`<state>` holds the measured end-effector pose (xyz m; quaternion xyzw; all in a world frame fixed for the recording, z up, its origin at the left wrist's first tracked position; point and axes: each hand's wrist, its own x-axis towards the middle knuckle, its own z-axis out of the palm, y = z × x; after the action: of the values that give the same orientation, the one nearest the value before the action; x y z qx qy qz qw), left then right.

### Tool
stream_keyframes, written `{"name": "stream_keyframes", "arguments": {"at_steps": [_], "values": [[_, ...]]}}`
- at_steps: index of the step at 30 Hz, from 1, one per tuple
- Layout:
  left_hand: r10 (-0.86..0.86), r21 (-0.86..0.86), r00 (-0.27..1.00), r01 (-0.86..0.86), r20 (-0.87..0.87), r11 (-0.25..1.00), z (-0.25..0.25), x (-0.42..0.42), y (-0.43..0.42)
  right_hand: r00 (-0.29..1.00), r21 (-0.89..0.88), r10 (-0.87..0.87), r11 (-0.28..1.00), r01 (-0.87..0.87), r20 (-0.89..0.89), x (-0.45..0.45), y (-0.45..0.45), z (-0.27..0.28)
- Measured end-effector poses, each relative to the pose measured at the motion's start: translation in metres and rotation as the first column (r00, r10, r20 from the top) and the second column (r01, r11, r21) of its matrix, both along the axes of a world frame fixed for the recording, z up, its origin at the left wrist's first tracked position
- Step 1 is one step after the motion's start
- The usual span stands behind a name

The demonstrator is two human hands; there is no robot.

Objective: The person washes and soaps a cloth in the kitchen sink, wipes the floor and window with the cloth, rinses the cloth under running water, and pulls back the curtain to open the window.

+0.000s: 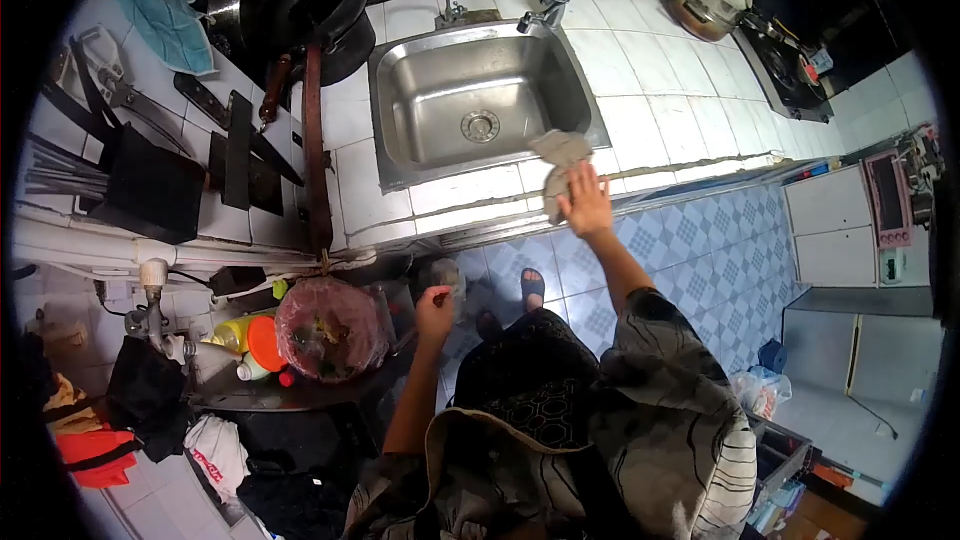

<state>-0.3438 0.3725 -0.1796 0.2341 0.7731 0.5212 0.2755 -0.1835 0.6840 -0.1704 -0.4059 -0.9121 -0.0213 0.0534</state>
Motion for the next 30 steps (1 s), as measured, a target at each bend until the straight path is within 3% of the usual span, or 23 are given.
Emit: {"name": "stream_keyframes", "arguments": {"at_steps": [2, 7, 8, 10, 12, 13, 14, 16, 18, 20, 25, 28, 30], "values": [[-0.019, 0.007, 1.000, 0.019, -0.011, 1.000, -0.004, 0.005, -0.002, 0.993, 0.031, -0.108, 0.994, 0.106, 0.049, 0.024, 0.016, 0.005], [-0.035, -0.026, 0.999, 0.034, -0.027, 0.999, -0.006, 0.017, -0.008, 0.980, 0.021, -0.190, 0.982, 0.189, 0.059, 0.027, 0.025, 0.002], [-0.030, -0.021, 0.999, 0.030, -0.042, 0.999, -0.009, 0.020, -0.010, 0.974, 0.118, -0.216, 0.968, 0.223, -0.066, 0.018, 0.019, -0.001], [-0.022, -0.015, 0.999, 0.022, -0.044, 1.000, -0.018, 0.027, -0.009, 0.944, 0.008, -0.250, 0.966, 0.258, -0.217, -0.005, 0.007, -0.003], [-0.028, -0.012, 0.998, 0.028, -0.051, 1.000, -0.021, 0.041, -0.004, 0.922, -0.024, -0.119, 0.993, 0.118, -0.368, -0.037, -0.007, -0.039], [-0.033, 0.009, 0.999, 0.033, -0.010, 0.999, -0.019, 0.049, 0.000, 0.846, 0.056, 0.000, 0.998, 0.035, -0.533, -0.052, -0.025, -0.029], [-0.040, 0.028, 0.999, 0.040, 0.031, 0.999, -0.018, 0.058, 0.006, 0.876, 0.177, 0.083, 0.984, 0.003, -0.475, -0.065, -0.036, -0.025], [-0.082, 0.003, 0.997, 0.082, 0.010, 0.997, -0.003, 0.071, 0.015, 0.916, 0.154, 0.138, 0.984, -0.085, -0.377, -0.066, -0.047, 0.001], [-0.118, -0.035, 0.993, 0.118, -0.010, 0.992, 0.002, 0.082, 0.019, 0.923, 0.126, 0.189, 0.980, -0.154, -0.336, -0.043, -0.037, 0.010], [-0.116, 0.026, 0.973, 0.124, -0.202, 0.992, -0.013, 0.086, 0.010, 0.927, 0.100, 0.176, 0.983, -0.151, -0.332, -0.007, -0.017, 0.008], [0.061, -0.196, 0.998, -0.062, -0.011, 0.979, -0.019, 0.128, -0.006, 0.943, 0.071, 0.101, 0.994, -0.083, -0.316, 0.124, 0.031, 0.003], [0.149, -0.222, 0.982, -0.172, -0.115, 0.960, -0.038, 0.180, -0.012, 0.899, 0.102, 0.052, 0.995, -0.008, -0.435, 0.236, 0.044, -0.028], [0.231, -0.276, 0.973, -0.230, -0.029, 0.933, -0.027, 0.222, -0.004, 0.890, 0.014, -0.100, 0.993, 0.119, -0.445, 0.323, 0.035, -0.058]]}}
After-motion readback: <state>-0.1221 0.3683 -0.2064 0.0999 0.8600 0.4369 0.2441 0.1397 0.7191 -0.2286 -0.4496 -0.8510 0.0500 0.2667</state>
